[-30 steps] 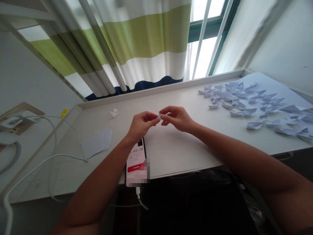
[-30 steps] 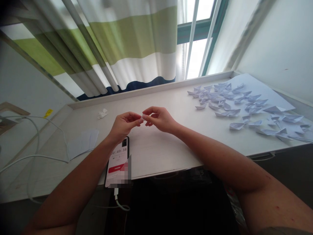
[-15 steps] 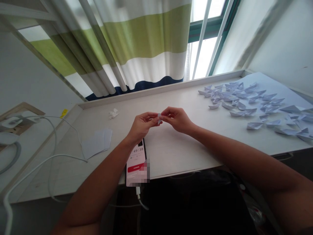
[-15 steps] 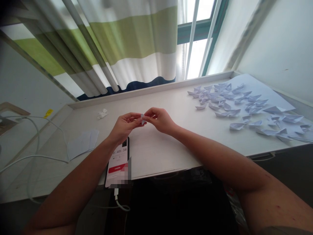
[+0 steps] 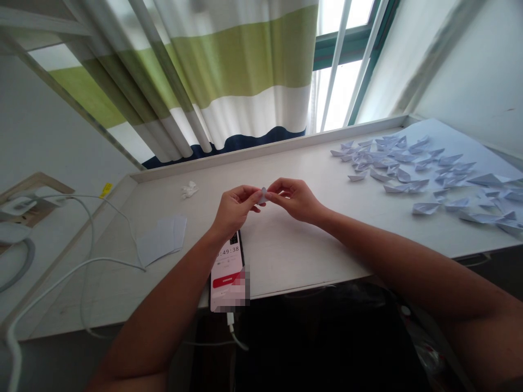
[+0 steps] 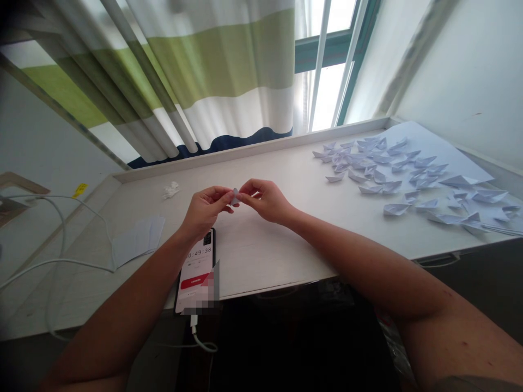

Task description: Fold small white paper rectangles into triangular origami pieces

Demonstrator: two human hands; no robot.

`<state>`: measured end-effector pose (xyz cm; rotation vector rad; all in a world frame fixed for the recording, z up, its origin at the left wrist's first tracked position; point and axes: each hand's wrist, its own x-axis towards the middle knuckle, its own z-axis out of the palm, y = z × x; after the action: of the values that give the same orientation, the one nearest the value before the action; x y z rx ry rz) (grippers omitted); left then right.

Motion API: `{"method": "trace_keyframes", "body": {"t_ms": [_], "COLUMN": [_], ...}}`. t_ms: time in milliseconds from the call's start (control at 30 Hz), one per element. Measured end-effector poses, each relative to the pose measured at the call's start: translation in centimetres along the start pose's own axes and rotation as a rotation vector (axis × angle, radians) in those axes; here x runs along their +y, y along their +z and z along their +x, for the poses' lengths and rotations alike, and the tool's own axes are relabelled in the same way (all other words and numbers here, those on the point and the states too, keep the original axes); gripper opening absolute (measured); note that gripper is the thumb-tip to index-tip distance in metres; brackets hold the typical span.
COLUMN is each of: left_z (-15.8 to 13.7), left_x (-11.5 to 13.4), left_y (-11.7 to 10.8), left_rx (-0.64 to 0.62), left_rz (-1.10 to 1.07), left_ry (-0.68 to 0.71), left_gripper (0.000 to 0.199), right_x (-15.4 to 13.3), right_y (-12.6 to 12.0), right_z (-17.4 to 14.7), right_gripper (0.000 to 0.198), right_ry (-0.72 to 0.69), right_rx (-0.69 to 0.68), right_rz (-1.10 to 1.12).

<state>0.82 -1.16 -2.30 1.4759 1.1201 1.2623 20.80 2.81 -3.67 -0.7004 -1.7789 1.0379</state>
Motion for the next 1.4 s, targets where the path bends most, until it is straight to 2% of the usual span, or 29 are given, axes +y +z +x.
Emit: {"method": "trace_keyframes", "body": {"t_ms": [267,500,667,800,1000,1167,1400], "left_z": [0.1,-0.2,-0.2,-0.3,-0.3,-0.2,-0.3], "left_x": [0.1,0.2,-0.1,0.0,0.2,0.2,0.3], "left_y": [-0.1,0.0,-0.1,0.0,0.0,0.0,0.1], "left_rx": [-0.015,-0.138,-0.12,-0.11,-0.116,-0.069,-0.017], "left_rz": [-0.016,-0.061,-0.086,-0.113,-0.128,-0.123,0.041], "left_ry": [-0.016,-0.011,-0.032,-0.075,-0.117,-0.086,0.013], "left_gripper": [0.033,0.046,0.043,0.049,0.054,0.049,0.028], "right_x": [0.2,0.3,-0.2,-0.1,0.0,-0.6,-0.3], "right_y": [0.0,-0.1,-0.2,-0.3,-0.3,-0.4,-0.3], "right_z": [-0.2,0.0,-0.1,-0.1,-0.2,-0.3,-0.3], "right_gripper": [0.033,0.045,0.05,0.053,0.043,0.023,0.022], "right_ry": [-0.002,0.001,-0.025,-0.058,-0.127,-0.165,-0.211], "right_rx": [-0.067,0.069,0.056,0.057,0.06,-0.019,-0.031], "right_rz": [0.052,-0.027,-0.115,-0.195,-0.242,-0.21,-0.339]}}
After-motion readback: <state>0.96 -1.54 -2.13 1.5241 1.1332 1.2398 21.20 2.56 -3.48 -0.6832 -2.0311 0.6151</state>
